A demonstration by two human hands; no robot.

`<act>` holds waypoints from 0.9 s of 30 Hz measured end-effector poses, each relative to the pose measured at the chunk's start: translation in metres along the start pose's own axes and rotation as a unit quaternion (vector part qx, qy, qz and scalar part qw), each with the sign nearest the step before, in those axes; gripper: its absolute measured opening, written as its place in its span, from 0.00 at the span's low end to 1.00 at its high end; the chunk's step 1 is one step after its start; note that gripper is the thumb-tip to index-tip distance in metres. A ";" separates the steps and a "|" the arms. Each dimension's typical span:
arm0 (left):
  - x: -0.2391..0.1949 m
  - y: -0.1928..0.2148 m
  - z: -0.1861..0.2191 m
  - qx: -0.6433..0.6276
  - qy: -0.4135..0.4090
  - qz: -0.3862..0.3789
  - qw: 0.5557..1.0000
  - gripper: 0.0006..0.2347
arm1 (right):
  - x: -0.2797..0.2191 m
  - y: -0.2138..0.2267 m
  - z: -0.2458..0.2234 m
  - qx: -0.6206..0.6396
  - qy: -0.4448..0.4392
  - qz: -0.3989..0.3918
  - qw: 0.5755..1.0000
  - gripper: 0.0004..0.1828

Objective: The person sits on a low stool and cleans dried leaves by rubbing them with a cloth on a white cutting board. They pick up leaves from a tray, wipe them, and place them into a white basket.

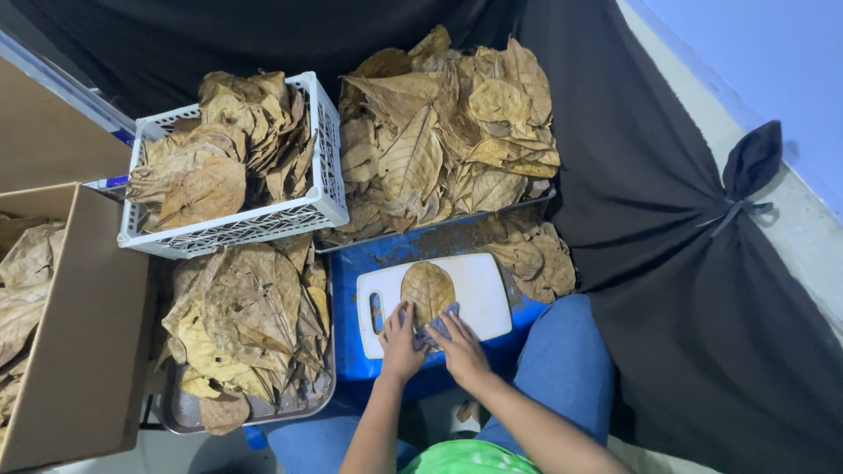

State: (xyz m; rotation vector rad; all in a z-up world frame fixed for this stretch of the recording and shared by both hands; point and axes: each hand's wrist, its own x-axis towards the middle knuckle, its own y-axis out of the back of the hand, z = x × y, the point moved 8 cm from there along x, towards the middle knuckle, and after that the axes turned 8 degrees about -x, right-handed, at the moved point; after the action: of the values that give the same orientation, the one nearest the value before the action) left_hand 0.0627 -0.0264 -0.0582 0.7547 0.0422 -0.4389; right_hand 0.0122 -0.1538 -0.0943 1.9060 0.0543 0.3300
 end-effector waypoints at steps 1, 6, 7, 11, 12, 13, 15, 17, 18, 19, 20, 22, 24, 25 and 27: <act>-0.003 0.015 0.016 0.001 0.001 -0.003 1.000 0.39 | 0.006 0.003 -0.003 0.001 -0.003 -0.002 1.000 0.38; -0.016 0.032 0.038 0.013 0.101 -0.095 0.990 0.41 | 0.032 0.004 0.004 -0.043 -0.071 -0.071 0.994 0.31; -0.014 0.036 0.041 0.012 0.102 -0.092 0.990 0.41 | 0.043 0.009 0.005 -0.044 -0.067 -0.070 0.994 0.31; -0.016 0.038 0.041 -0.004 0.098 -0.087 0.991 0.42 | 0.071 0.010 0.011 -0.073 -0.076 -0.039 0.994 0.33; -0.015 0.038 0.040 -0.006 0.098 -0.083 0.992 0.43 | 0.080 0.008 0.015 -0.087 -0.071 -0.019 0.994 0.33; -0.014 0.034 0.035 -0.008 0.100 -0.080 0.992 0.43 | 0.085 0.003 0.020 -0.087 -0.067 -0.020 0.994 0.33; -0.009 0.028 0.026 -0.003 0.092 -0.079 0.993 0.44 | 0.099 -0.003 0.031 -0.111 -0.067 0.004 0.992 0.34; -0.011 0.028 0.024 0.000 0.088 -0.079 0.993 0.43 | 0.107 -0.015 0.043 -0.089 -0.074 -0.023 0.993 0.34; -0.008 0.029 0.026 0.003 0.080 -0.078 0.994 0.43 | 0.115 -0.021 0.052 -0.070 -0.083 -0.047 0.993 0.34; -0.006 0.029 0.023 0.004 0.079 -0.075 0.994 0.43 | 0.122 -0.014 0.053 -0.070 -0.081 -0.045 0.993 0.34; -0.005 0.026 0.021 0.008 0.078 -0.078 0.994 0.42 | 0.125 -0.011 0.058 0.001 -0.102 -0.063 0.993 0.33; -0.008 0.022 0.019 0.010 0.079 -0.084 0.993 0.41 | 0.132 -0.010 0.065 0.071 -0.124 -0.085 0.986 0.32; -0.006 0.027 0.024 0.034 0.065 -0.073 0.995 0.38 | 0.133 -0.025 0.098 0.473 -0.355 -0.029 0.806 0.20; -0.008 0.029 0.028 0.035 0.061 -0.074 0.995 0.38 | 0.119 -0.023 0.102 0.473 -0.355 -0.025 0.806 0.20; -0.013 0.032 0.033 0.030 0.070 -0.079 0.994 0.37 | 0.115 -0.002 0.082 0.102 -0.110 -0.048 0.988 0.26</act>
State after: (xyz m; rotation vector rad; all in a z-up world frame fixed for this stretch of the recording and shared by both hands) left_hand 0.0600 -0.0234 -0.0112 0.8433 0.2212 -0.5390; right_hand 0.1439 -0.2051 -0.0991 2.1242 0.0335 0.0489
